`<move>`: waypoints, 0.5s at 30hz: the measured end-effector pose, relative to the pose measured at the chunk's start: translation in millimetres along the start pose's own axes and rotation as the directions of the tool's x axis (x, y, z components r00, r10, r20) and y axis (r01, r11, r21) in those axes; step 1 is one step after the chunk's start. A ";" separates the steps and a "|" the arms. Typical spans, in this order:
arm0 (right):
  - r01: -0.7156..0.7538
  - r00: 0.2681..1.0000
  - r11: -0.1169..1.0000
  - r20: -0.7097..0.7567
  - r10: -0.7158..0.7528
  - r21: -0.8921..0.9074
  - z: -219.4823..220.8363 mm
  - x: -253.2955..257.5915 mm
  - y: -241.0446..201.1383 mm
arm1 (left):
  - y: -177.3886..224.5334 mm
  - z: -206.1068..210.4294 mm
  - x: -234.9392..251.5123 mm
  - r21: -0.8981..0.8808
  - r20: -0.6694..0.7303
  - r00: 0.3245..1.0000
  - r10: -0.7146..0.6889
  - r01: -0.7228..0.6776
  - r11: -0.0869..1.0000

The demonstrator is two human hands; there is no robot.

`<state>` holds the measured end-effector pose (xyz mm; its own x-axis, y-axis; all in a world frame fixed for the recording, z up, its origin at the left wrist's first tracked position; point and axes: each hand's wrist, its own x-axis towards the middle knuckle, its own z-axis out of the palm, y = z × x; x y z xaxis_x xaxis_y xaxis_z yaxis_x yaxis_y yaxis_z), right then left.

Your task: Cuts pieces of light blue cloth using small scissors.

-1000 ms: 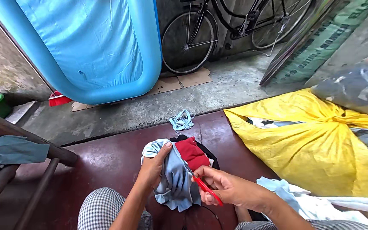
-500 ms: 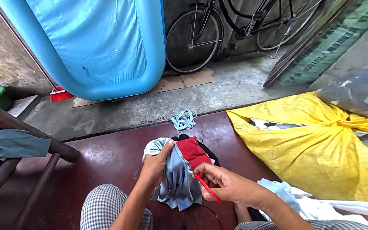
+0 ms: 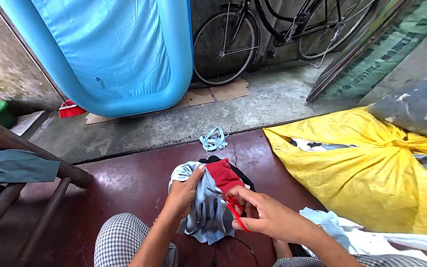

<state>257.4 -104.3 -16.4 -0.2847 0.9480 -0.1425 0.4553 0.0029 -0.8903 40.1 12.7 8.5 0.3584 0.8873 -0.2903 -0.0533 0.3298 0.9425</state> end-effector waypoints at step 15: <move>-0.004 0.993 0.999 -0.122 0.009 0.042 12.9 3.8 3.1 | 2.3 -5.1 2.5 -0.023 0.016 1.000 0.001 -0.001 1.000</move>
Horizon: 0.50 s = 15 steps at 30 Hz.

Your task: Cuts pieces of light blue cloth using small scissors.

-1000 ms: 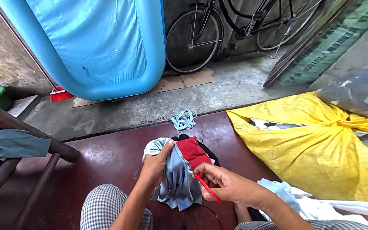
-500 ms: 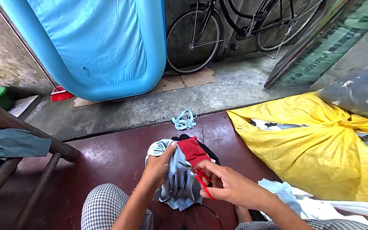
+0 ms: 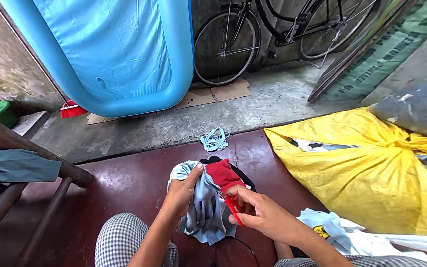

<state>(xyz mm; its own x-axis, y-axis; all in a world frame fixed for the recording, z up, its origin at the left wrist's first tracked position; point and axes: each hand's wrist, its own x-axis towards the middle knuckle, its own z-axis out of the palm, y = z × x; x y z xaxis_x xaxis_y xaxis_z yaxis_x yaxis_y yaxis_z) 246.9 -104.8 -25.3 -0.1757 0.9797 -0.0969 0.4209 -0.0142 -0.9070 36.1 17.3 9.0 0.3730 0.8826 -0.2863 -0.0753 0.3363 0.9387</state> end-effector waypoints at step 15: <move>-0.148 0.943 0.786 0.325 -0.072 0.601 1.5 5.7 -3.4 | 24.4 -14.3 -5.3 -0.116 0.037 0.999 -0.017 0.022 0.993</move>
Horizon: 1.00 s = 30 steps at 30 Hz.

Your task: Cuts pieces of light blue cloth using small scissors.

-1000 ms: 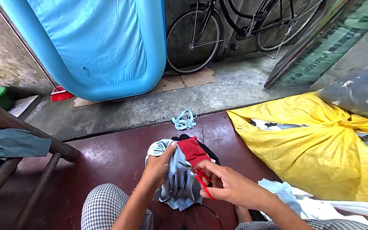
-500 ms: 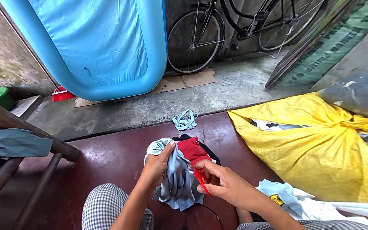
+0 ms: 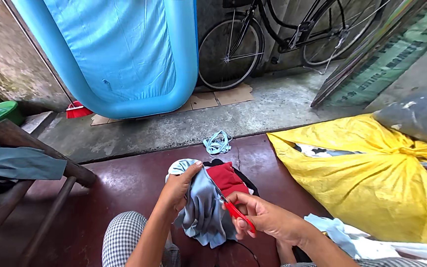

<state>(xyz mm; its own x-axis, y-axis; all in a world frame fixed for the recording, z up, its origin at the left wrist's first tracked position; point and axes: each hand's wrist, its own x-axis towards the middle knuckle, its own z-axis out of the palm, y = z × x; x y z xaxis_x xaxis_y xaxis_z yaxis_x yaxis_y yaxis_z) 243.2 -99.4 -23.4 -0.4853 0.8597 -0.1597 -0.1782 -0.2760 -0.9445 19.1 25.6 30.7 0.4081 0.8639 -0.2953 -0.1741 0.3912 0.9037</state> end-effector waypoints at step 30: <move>0.061 0.985 0.995 0.157 -0.073 0.082 3.2 5.2 -3.4 | -9.3 11.7 0.8 -0.239 0.062 0.997 -0.045 0.058 0.969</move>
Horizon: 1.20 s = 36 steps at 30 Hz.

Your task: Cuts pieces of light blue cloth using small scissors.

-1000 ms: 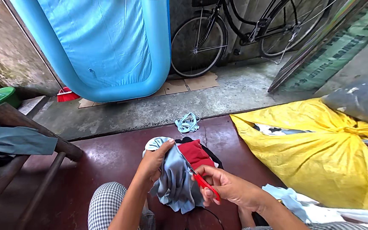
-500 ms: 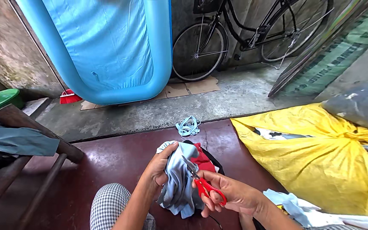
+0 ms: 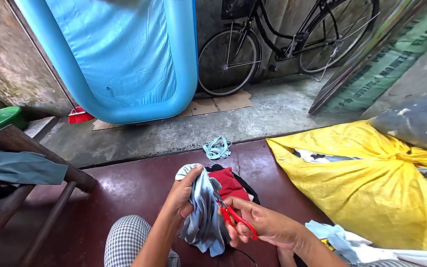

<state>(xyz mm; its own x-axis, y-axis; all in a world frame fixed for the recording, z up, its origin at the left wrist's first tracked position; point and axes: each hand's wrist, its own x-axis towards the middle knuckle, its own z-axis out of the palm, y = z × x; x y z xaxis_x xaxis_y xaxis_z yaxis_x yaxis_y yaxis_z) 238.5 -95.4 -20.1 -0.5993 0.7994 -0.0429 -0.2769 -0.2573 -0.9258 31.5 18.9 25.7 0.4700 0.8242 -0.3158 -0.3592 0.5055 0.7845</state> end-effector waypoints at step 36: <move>-0.029 0.995 0.979 -0.103 0.009 -0.200 -1.2 4.9 -1.6 | 19.2 -8.3 -5.7 0.295 -0.001 0.986 0.166 -0.158 0.942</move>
<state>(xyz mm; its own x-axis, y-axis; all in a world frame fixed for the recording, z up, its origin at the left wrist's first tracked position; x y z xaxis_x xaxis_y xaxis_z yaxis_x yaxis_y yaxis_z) 236.9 -90.4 -19.3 -0.5215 0.8486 -0.0893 -0.1032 -0.1666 -0.9806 15.2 26.0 38.2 0.4030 0.8969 -0.1823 -0.1752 0.2711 0.9465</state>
